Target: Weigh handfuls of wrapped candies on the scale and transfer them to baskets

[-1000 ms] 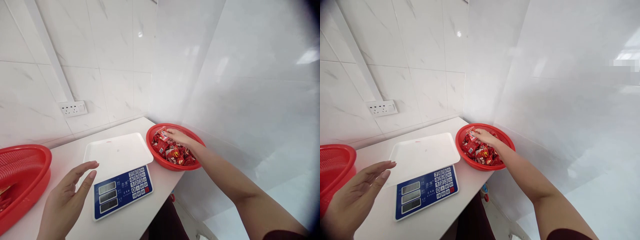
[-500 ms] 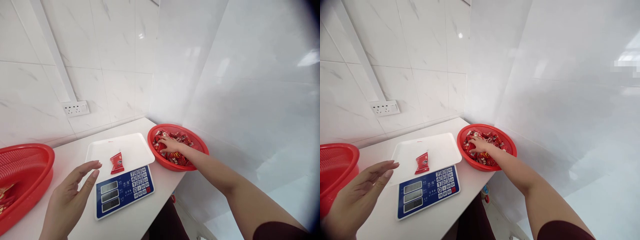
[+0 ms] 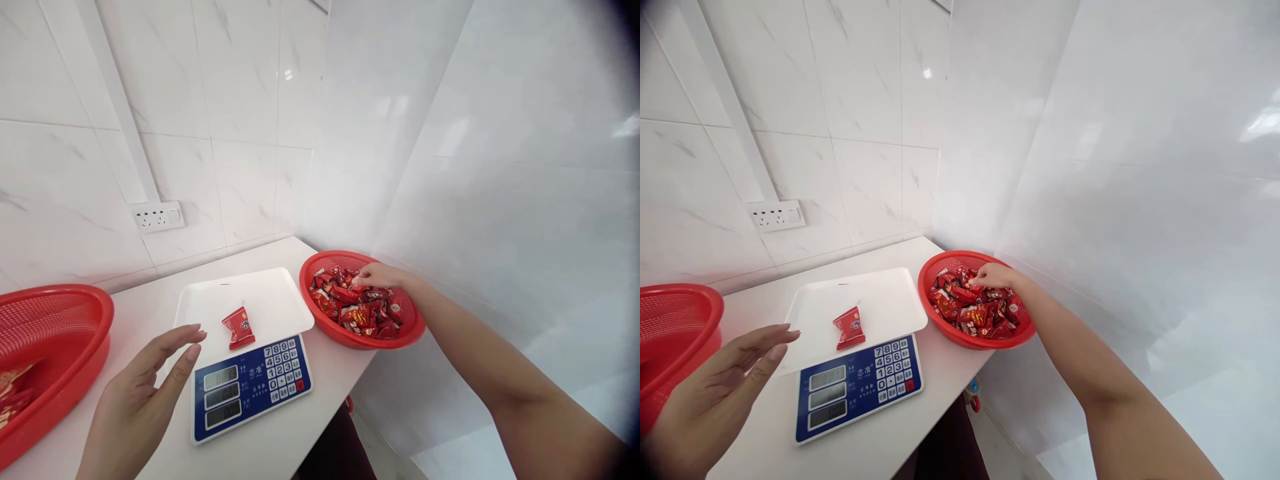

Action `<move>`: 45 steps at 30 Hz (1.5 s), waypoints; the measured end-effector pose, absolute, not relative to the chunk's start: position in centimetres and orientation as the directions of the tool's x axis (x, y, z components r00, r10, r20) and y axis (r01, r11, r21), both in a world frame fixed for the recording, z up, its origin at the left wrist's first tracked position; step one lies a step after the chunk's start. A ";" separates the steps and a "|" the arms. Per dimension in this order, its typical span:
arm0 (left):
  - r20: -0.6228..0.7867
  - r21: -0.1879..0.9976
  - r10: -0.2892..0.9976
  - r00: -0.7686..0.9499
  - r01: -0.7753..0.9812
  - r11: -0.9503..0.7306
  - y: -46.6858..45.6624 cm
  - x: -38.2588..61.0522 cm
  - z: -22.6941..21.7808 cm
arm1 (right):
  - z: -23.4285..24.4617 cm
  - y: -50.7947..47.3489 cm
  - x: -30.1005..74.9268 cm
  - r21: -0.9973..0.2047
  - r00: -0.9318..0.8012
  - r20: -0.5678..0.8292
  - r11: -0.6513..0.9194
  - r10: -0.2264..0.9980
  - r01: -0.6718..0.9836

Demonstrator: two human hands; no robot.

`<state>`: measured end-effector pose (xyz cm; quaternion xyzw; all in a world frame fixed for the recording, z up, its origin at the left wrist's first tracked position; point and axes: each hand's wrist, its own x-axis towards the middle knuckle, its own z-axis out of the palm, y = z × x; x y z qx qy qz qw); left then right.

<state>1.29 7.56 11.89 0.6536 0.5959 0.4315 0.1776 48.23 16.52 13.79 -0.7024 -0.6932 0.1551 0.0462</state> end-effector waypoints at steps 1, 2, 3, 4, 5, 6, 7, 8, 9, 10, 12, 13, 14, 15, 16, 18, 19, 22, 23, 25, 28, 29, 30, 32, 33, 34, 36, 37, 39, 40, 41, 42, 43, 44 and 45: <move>0.354 0.746 0.932 -0.079 0.625 -0.230 7.6 1.2 11.9 | 14.1 16.5 48.2 -0.302 0.044 -0.077 -0.065 0.996 0.951; 0.356 0.745 0.931 -0.077 0.625 -0.233 7.6 1.2 11.9 | 14.4 16.5 48.0 -0.316 0.094 -0.003 -0.090 0.996 0.944; 0.354 0.744 0.932 -0.071 0.625 -0.235 7.6 1.2 11.9 | 14.6 16.6 47.7 -0.320 0.131 0.058 -0.105 0.990 0.942; 0.354 0.744 0.933 -0.066 0.624 -0.238 7.6 1.2 11.9 | 14.8 16.6 47.3 -0.332 0.147 0.112 -0.102 0.983 0.938; 0.352 0.747 0.934 -0.064 0.620 -0.239 7.6 1.4 12.0 | 15.0 16.6 46.6 -0.367 0.144 0.154 -0.079 0.978 0.927; 0.349 0.753 0.935 -0.060 0.613 -0.241 7.5 1.6 12.2 | 15.1 16.5 45.7 -0.430 0.128 0.189 -0.035 0.974 0.902; 0.342 0.761 0.938 -0.050 0.600 -0.246 7.3 1.9 12.3 | 15.3 16.4 44.6 -0.525 0.108 0.224 0.026 0.969 0.851; 0.336 0.772 0.941 -0.035 0.582 -0.254 7.2 2.4 12.5 | 15.5 16.3 43.3 -0.633 0.083 0.252 0.099 0.964 0.768; 0.329 0.786 0.944 -0.013 0.558 -0.266 7.1 2.9 12.6 | 15.7 16.0 41.8 -0.737 0.052 0.267 0.169 0.962 0.655; 0.320 0.800 0.947 0.017 0.530 -0.280 6.9 3.5 12.7 | 15.9 15.7 40.2 -0.822 0.011 0.265 0.220 0.964 0.525; 0.278 0.836 0.956 0.098 0.464 -0.291 6.8 4.6 12.6 | 16.3 14.8 36.6 -0.920 -0.102 0.219 0.240 0.970 0.309; 0.247 0.860 0.958 0.144 0.424 -0.285 6.7 5.1 12.5 | 16.5 14.3 34.8 -0.948 -0.172 0.187 0.223 0.967 0.226; 0.220 0.884 0.957 0.189 0.376 -0.278 6.7 5.6 12.2 | 16.7 13.7 33.1 -0.965 -0.238 0.160 0.202 0.958 0.164; 0.197 0.906 0.953 0.231 0.327 -0.267 6.7 5.9 12.0 | 16.7 13.2 31.4 -0.977 -0.304 0.138 0.181 0.943 0.117; 0.182 0.927 0.948 0.261 0.276 -0.254 6.8 6.2 11.8 | 16.6 12.6 30.0 -0.983 -0.366 0.123 0.163 0.922 0.080; 0.167 0.959 0.948 0.271 0.179 -0.220 6.8 6.6 11.4 | 16.1 11.8 27.6 -0.989 -0.455 0.119 0.148 0.882 0.029; 0.161 0.969 0.954 0.254 0.141 -0.201 6.8 6.7 11.2 | 15.7 11.5 26.6 -0.988 -0.474 0.128 0.151 0.871 0.010; 0.154 0.982 0.968 0.197 0.076 -0.172 6.8 6.6 11.1 | 14.5 11.3 25.2 -0.989 -0.470 0.117 0.144 0.875 0.022; 0.151 0.981 0.969 0.197 0.087 -0.171 6.9 6.4 11.2 | 14.2 11.4 25.2 -0.990 -0.465 0.090 0.130 0.881 0.054; 0.158 0.970 0.968 0.196 0.153 -0.189 7.1 6.0 11.2 | 13.8 11.8 25.6 -0.985 -0.438 0.043 0.111 0.898 0.132; 0.214 0.940 0.968 0.129 0.242 -0.240 7.6 5.0 11.4 | 14.0 13.0 27.1 -0.974 -0.297 0.080 0.138 0.951 0.181; 0.234 0.937 0.968 0.096 0.245 -0.250 7.7 4.7 11.5 | 14.0 13.4 27.7 -0.974 -0.248 0.085 0.132 0.965 0.182; 0.246 0.937 0.967 0.064 0.239 -0.255 7.8 4.3 11.6 | 14.1 13.9 28.2 -0.975 -0.213 0.071 0.112 0.974 0.190; 0.259 0.941 0.966 0.004 0.223 -0.253 7.9 3.7 11.8 | 13.8 14.5 29.1 -0.954 -0.166 0.024 0.072 0.986 0.291; 0.262 0.942 0.965 -0.021 0.220 -0.252 7.9 3.5 12.0 | 13.5 14.7 29.3 -0.918 -0.153 0.023 0.082 0.988 0.389; 0.265 0.943 0.964 -0.038 0.218 -0.251 7.9 3.3 12.1 | 13.1 14.7 29.4 -0.857 -0.157 0.046 0.120 0.987 0.501; 0.266 0.944 0.963 -0.050 0.215 -0.250 7.8 3.1 12.4 | 12.2 14.4 28.9 -0.676 -0.238 0.094 0.238 0.967 0.698; 0.266 0.944 0.963 -0.049 0.215 -0.250 7.7 3.1 12.4 | 11.8 14.0 28.4 -0.586 -0.310 0.080 0.296 0.947 0.754; 0.266 0.944 0.963 -0.041 0.214 -0.252 7.6 3.2 12.5 | 11.1 13.2 27.0 -0.465 -0.447 -0.017 0.388 0.894 0.795; 0.267 0.943 0.963 -0.033 0.214 -0.254 7.5 3.2 12.5 | 10.9 12.8 26.3 -0.431 -0.497 -0.072 0.422 0.865 0.798; 0.269 0.942 0.963 -0.023 0.215 -0.258 7.5 3.3 12.5 | 10.6 12.5 25.6 -0.408 -0.537 -0.111 0.454 0.836 0.792; 0.271 0.940 0.963 -0.011 0.218 -0.262 7.5 3.3 12.5 | 10.5 12.4 24.9 -0.396 -0.569 -0.135 0.482 0.811 0.782; 0.272 0.938 0.962 0.002 0.223 -0.266 7.4 3.3 12.5 | 10.3 12.4 24.2 -0.390 -0.590 -0.146 0.502 0.794 0.772; 0.274 0.936 0.962 0.014 0.228 -0.270 7.4 3.3 12.5 | 10.2 12.5 23.7 -0.387 -0.602 -0.153 0.512 0.784 0.766; 0.276 0.933 0.961 0.023 0.233 -0.273 7.4 3.2 12.5 | 10.1 12.8 23.2 -0.388 -0.605 -0.158 0.515 0.780 0.765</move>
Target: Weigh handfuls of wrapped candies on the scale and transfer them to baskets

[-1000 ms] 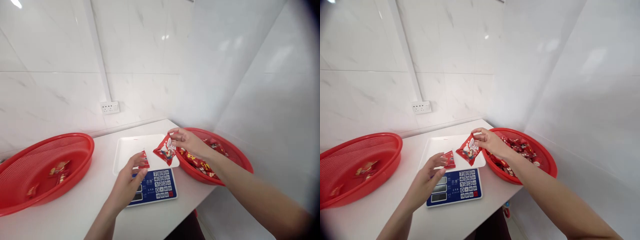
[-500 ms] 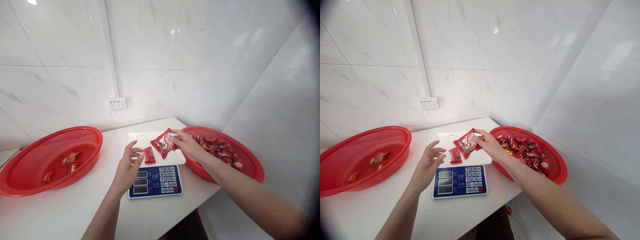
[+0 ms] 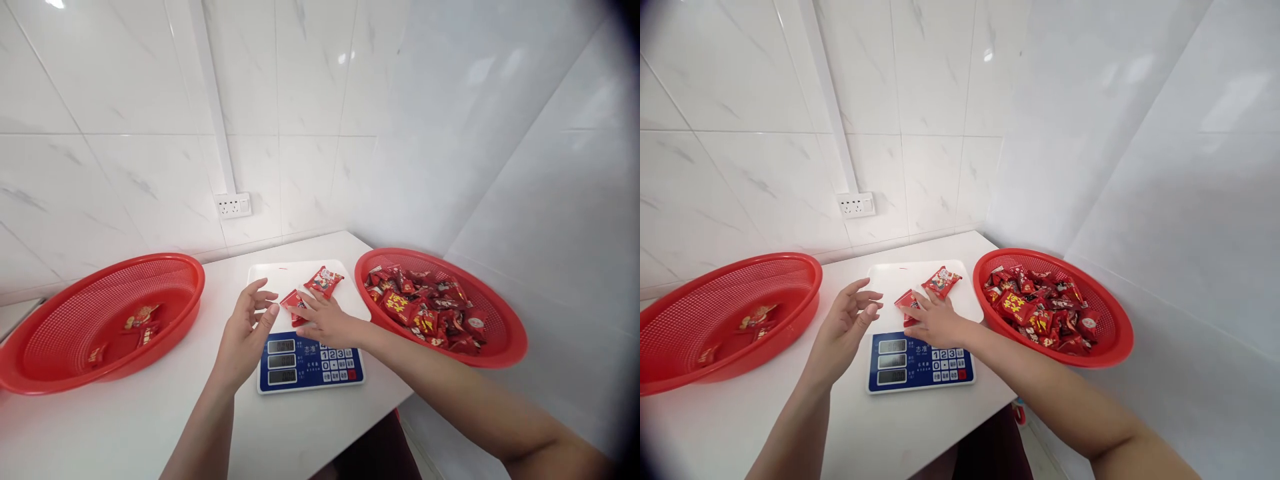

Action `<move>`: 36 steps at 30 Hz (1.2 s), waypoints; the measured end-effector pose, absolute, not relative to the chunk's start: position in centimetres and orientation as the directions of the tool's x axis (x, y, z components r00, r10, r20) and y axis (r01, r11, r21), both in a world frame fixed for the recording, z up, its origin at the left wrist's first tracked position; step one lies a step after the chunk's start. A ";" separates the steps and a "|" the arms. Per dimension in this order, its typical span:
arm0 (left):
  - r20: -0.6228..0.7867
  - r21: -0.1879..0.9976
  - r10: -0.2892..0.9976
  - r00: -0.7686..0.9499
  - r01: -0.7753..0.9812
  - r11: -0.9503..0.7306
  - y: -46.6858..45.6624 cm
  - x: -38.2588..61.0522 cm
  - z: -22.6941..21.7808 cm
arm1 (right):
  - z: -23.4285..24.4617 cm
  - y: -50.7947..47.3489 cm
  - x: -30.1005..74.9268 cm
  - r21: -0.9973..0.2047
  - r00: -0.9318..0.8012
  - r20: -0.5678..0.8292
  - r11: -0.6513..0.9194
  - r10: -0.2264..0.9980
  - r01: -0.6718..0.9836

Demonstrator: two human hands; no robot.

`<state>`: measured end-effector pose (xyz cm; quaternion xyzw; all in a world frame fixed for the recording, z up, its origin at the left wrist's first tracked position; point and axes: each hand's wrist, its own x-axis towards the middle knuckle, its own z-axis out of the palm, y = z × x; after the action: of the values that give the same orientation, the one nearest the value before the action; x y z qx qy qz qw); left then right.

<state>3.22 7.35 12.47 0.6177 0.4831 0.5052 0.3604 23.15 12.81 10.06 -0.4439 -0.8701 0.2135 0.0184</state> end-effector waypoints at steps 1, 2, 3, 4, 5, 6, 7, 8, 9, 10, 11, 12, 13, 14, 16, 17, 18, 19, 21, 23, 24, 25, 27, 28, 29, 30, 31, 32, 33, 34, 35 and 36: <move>0.279 0.931 0.960 0.029 0.236 -0.278 7.3 3.2 12.5 | 9.9 13.2 22.7 -0.388 -0.601 -0.161 0.510 0.783 0.768; 0.284 0.929 0.958 0.032 0.239 -0.283 7.3 3.1 12.5 | 9.8 13.6 22.2 -0.381 -0.592 -0.161 0.504 0.789 0.775; 0.291 0.926 0.956 0.035 0.239 -0.291 7.3 3.1 12.5 | 9.7 14.1 21.8 -0.364 -0.581 -0.153 0.501 0.799 0.785; 0.302 0.923 0.952 0.038 0.237 -0.302 7.3 3.1 12.5 | 9.6 14.6 21.5 -0.332 -0.563 -0.136 0.498 0.815 0.801; 0.315 0.920 0.948 0.044 0.233 -0.316 7.3 3.0 12.5 | 9.4 15.0 21.1 -0.288 -0.535 -0.108 0.489 0.838 0.824; 0.328 0.916 0.943 0.050 0.229 -0.331 7.4 3.0 12.5 | 9.3 15.3 20.9 -0.235 -0.499 -0.070 0.471 0.864 0.850; 0.341 0.912 0.939 0.055 0.224 -0.344 7.4 3.0 12.5 | 9.2 15.6 20.8 -0.180 -0.462 -0.026 0.451 0.886 0.874; 0.349 0.909 0.935 0.059 0.220 -0.354 7.3 3.0 12.5 | 9.0 15.8 20.7 -0.132 -0.431 0.021 0.430 0.902 0.893; 0.355 0.907 0.933 0.062 0.218 -0.360 7.3 3.0 12.5 | 8.9 16.0 20.8 -0.094 -0.406 0.062 0.410 0.912 0.907; 0.357 0.906 0.932 0.063 0.219 -0.362 7.3 3.0 12.6 | 8.9 16.2 21.1 -0.065 -0.387 0.095 0.393 0.917 0.917; 0.357 0.906 0.932 0.063 0.221 -0.362 7.2 3.0 12.6 | 8.8 16.4 21.4 -0.046 -0.372 0.120 0.380 0.920 0.924; 0.357 0.905 0.932 0.061 0.226 -0.361 7.2 3.0 12.7 | 8.8 16.6 21.8 -0.035 -0.356 0.136 0.363 0.925 0.931; 0.358 0.904 0.932 0.058 0.230 -0.361 7.1 2.9 12.8 | 8.7 16.9 22.2 -0.031 -0.335 0.138 0.342 0.932 0.939; 0.360 0.902 0.931 0.054 0.235 -0.362 7.1 2.9 12.9 | 8.6 17.3 22.6 -0.033 -0.312 0.123 0.318 0.942 0.947; 0.365 0.898 0.930 0.052 0.242 -0.366 7.1 2.9 13.0 | 8.5 18.0 23.2 -0.046 -0.276 0.076 0.280 0.958 0.959; 0.367 0.897 0.929 0.055 0.245 -0.369 7.1 2.8 13.0 | 8.5 18.4 23.3 -0.051 -0.263 0.061 0.266 0.963 0.963; 0.367 0.896 0.928 0.060 0.246 -0.370 7.1 2.8 13.0 | 8.4 18.6 23.1 -0.055 -0.251 0.060 0.254 0.966 0.966; 0.368 0.895 0.928 0.065 0.246 -0.372 7.1 2.8 13.0 | 8.5 18.7 22.9 -0.060 -0.241 0.074 0.246 0.968 0.967; 0.370 0.894 0.927 0.067 0.247 -0.375 7.2 2.7 13.0 | 8.7 18.5 21.9 -0.070 -0.228 0.125 0.237 0.966 0.969; 0.372 0.892 0.926 0.059 0.255 -0.374 7.3 2.6 12.9 | 9.0 18.2 20.8 -0.095 -0.237 0.150 0.252 0.960 0.963; 0.370 0.891 0.928 0.053 0.262 -0.370 7.4 2.6 12.8 | 9.3 18.1 20.3 -0.110 -0.254 0.132 0.269 0.958 0.957; 0.366 0.892 0.929 0.048 0.269 -0.365 7.5 2.5 12.8 | 9.6 17.9 20.1 -0.135 -0.269 0.118 0.284 0.956 0.949; 0.357 0.893 0.933 0.039 0.278 -0.354 7.6 2.4 12.7 | 10.4 17.9 20.6 -0.198 -0.286 0.154 0.313 0.946 0.929; 0.356 0.893 0.934 0.034 0.281 -0.351 7.6 2.4 12.8 | 10.9 17.9 21.4 -0.229 -0.277 0.204 0.321 0.939 0.919; 0.357 0.894 0.934 0.028 0.281 -0.350 7.6 2.3 12.8 | 11.4 18.0 22.6 -0.258 -0.247 0.271 0.318 0.930 0.913; 0.359 0.894 0.933 0.021 0.281 -0.350 7.5 2.2 12.9 | 11.9 18.1 24.2 -0.286 -0.195 0.337 0.298 0.921 0.911; 0.361 0.893 0.933 0.012 0.283 -0.349 7.5 2.2 13.0 | 12.3 18.2 26.0 -0.316 -0.132 0.392 0.269 0.910 0.910; 0.360 0.894 0.933 0.005 0.285 -0.346 7.4 2.2 13.1 | 12.6 18.3 28.0 -0.358 -0.032 0.419 0.198 0.907 0.913; 0.358 0.894 0.934 0.000 0.288 -0.343 7.4 2.1 13.1 | 12.8 18.3 30.1 -0.400 0.054 0.385 0.114 0.921 0.909; 0.354 0.895 0.935 -0.003 0.293 -0.338 7.4 2.1 13.1 | 12.7 18.3 32.2 -0.442 0.132 0.306 0.018 0.943 0.897; 0.349 0.895 0.937 -0.003 0.298 -0.332 7.4 2.1 13.1 | 12.6 18.1 34.1 -0.465 0.157 0.163 -0.065 0.974 0.883; 0.345 0.895 0.938 -0.001 0.301 -0.329 7.5 2.1 13.0 | 12.3 17.8 35.8 -0.468 0.150 0.082 -0.095 0.985 0.878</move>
<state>2.12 7.47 12.98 0.6346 0.4884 0.5118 0.3114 35.76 17.77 12.27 -0.7287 -0.6394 0.1277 0.2094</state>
